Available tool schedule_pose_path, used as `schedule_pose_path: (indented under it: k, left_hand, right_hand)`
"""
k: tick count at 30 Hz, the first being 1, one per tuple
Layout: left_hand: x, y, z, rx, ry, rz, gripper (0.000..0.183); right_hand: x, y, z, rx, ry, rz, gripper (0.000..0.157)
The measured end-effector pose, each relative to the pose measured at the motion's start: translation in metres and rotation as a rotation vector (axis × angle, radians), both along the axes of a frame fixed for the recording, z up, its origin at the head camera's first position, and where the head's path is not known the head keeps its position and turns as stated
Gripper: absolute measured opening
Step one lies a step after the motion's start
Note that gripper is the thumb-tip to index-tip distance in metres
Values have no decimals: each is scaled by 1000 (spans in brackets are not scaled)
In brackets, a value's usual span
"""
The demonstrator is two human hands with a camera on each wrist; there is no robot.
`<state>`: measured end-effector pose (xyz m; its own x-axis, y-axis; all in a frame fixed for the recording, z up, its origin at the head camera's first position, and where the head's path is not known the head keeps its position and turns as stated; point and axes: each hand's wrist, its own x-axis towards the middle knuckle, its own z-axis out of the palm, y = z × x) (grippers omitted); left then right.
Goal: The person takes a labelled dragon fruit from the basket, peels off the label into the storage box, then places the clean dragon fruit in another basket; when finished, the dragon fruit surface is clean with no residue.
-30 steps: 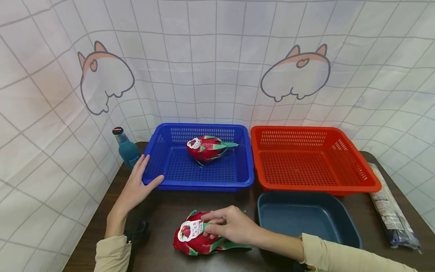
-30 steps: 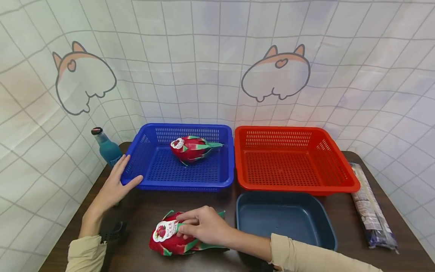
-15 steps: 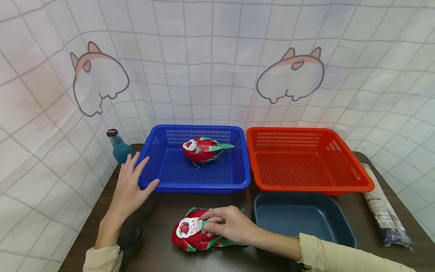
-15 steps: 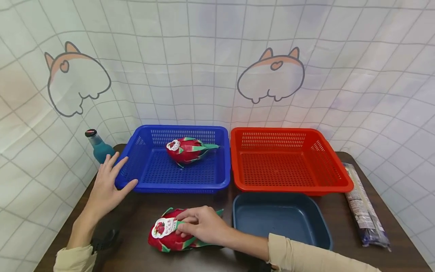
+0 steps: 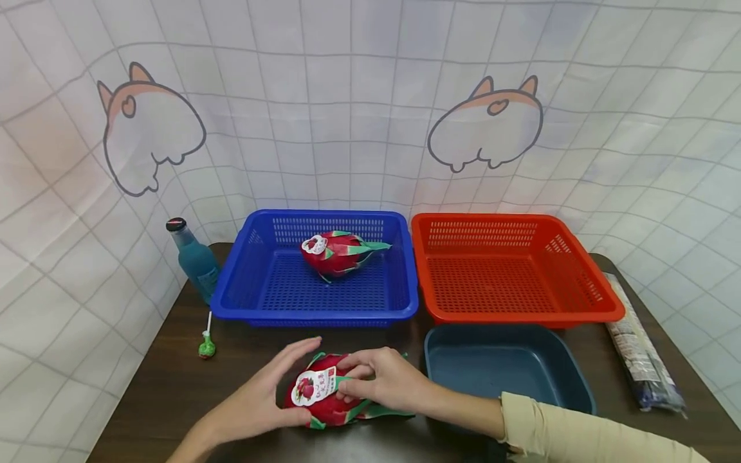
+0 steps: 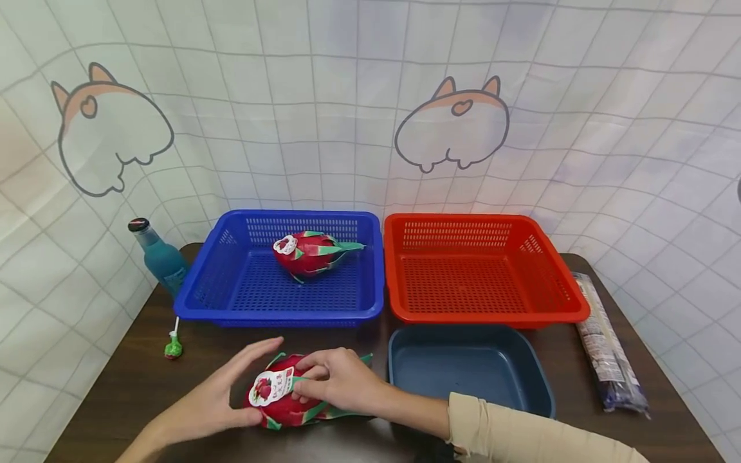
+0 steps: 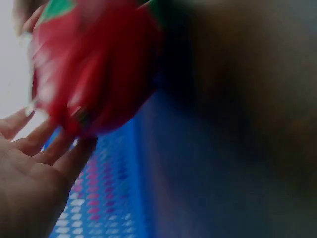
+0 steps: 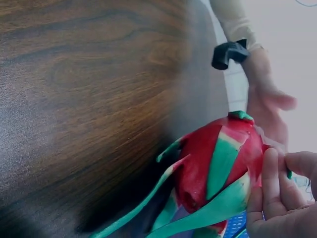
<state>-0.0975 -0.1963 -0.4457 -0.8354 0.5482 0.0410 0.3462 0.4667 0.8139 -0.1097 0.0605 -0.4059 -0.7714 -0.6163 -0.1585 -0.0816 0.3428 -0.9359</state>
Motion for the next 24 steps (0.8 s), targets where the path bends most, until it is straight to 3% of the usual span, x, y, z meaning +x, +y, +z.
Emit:
schedule_pose_path:
  k: [4,12,17,24]
  left_hand:
    - [2,7,-13,58,-153,-53,93]
    - [-6,6,-22,82,-217,-103,102]
    - [-9,4,-26,50,-208,-105,108]
    - [-9,4,-30,61,-117,-126,103]
  right_hand:
    - [-1,-1,1,25,53,45,30]
    - [-8,-5,6,123,249,87,19]
    - [-15,-11,8,182,308,99,22]
    - [-20,-20,10,220,327,113,22]
